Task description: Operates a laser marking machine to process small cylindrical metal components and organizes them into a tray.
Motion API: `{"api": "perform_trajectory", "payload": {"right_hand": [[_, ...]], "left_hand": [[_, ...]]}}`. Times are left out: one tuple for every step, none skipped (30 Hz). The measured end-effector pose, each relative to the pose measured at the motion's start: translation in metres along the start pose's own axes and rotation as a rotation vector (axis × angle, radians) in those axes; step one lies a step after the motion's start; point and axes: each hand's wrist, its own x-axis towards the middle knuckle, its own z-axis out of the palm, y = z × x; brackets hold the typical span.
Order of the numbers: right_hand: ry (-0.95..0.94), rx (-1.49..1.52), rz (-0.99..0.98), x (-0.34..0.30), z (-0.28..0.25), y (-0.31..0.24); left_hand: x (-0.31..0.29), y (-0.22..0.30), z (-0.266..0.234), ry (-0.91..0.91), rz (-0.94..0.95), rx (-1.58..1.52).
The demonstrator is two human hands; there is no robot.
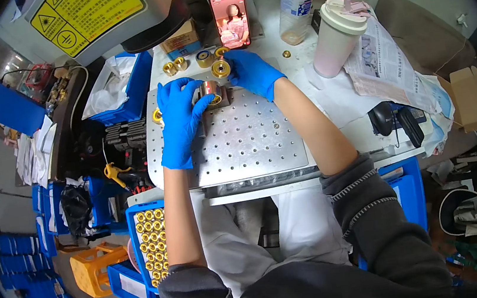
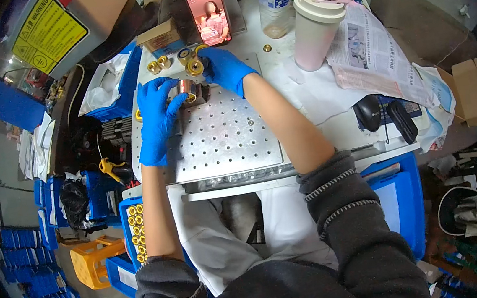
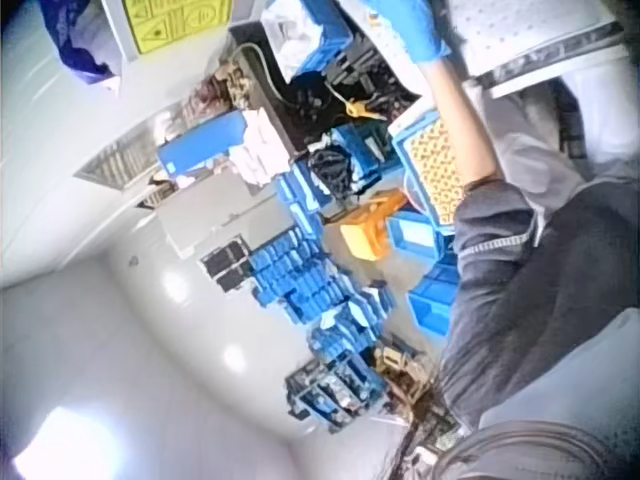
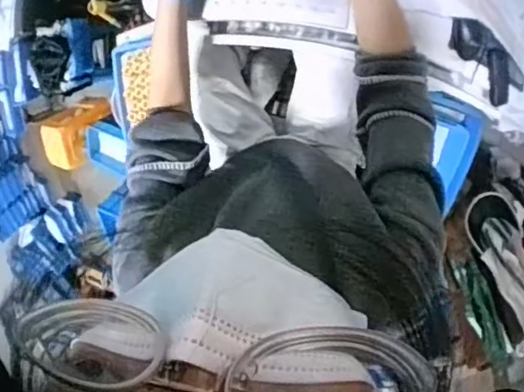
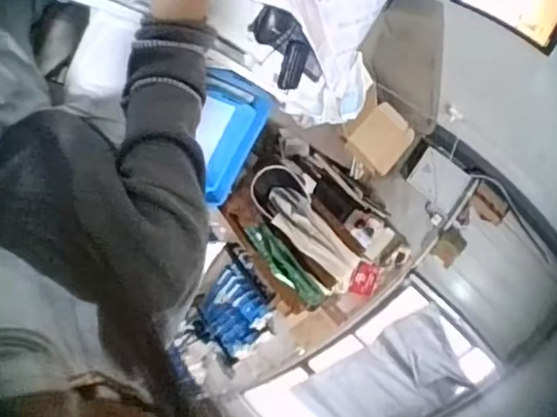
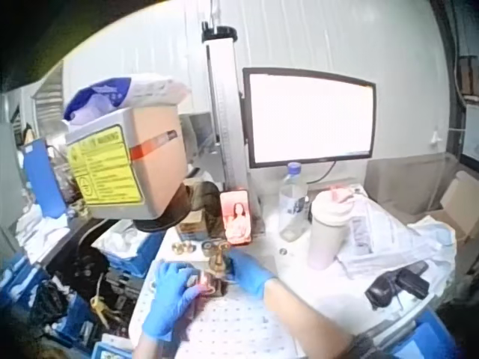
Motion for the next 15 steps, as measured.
{"api": "perform_trajectory", "payload": {"right_hand": [[0.011,-0.068,0.027,0.003,-0.006,0.001],[0.005,-0.063,0.031,0.002,0.001,0.001],[0.046,-0.122,0.030,-0.001,0.007,0.003],[0.088,-0.180,0.030,-0.003,0.013,0.004],[0.085,-0.174,0.031,-0.009,0.019,0.002],[0.054,-0.279,0.000,-0.012,0.025,0.002],[0.023,-0.384,-0.032,-0.015,0.032,0.004],[0.025,-0.380,-0.031,-0.014,0.030,0.007],[0.019,-0.484,-0.180,-0.014,0.029,0.011],[0.014,-0.589,-0.329,-0.014,0.027,0.013],[0.012,-0.585,-0.325,-0.013,0.026,0.015],[-0.042,-0.618,-0.323,-0.012,0.025,0.015],[-0.094,-0.652,-0.322,-0.012,0.023,0.015],[-0.093,-0.651,-0.320,-0.013,0.025,0.015],[-0.107,-0.698,-0.266,-0.013,0.027,0.014]], "left_hand": [[0.001,-0.001,0.000,-0.012,0.007,-0.019],[-0.001,-0.001,-0.002,-0.014,0.004,-0.012],[-0.006,0.001,-0.004,0.087,-0.064,-0.062],[-0.012,0.003,-0.005,0.188,-0.132,-0.112],[-0.019,0.014,-0.016,0.268,-0.154,-0.025],[-0.030,0.014,-0.023,0.263,-0.157,-0.015],[-0.041,0.012,-0.029,0.280,-0.211,-0.086],[-0.047,0.014,-0.031,0.297,-0.260,-0.168],[-0.053,0.015,-0.029,0.279,-0.335,-0.252],[-0.059,0.015,-0.028,0.275,-0.335,-0.253],[-0.065,0.014,-0.027,0.239,-0.424,-0.294],[-0.069,0.013,-0.026,0.204,-0.512,-0.336],[-0.072,0.012,-0.024,0.216,-0.523,-0.368],[-0.076,0.008,-0.021,0.214,-0.524,-0.369],[-0.081,0.005,-0.018,0.203,-0.535,-0.386]]}}
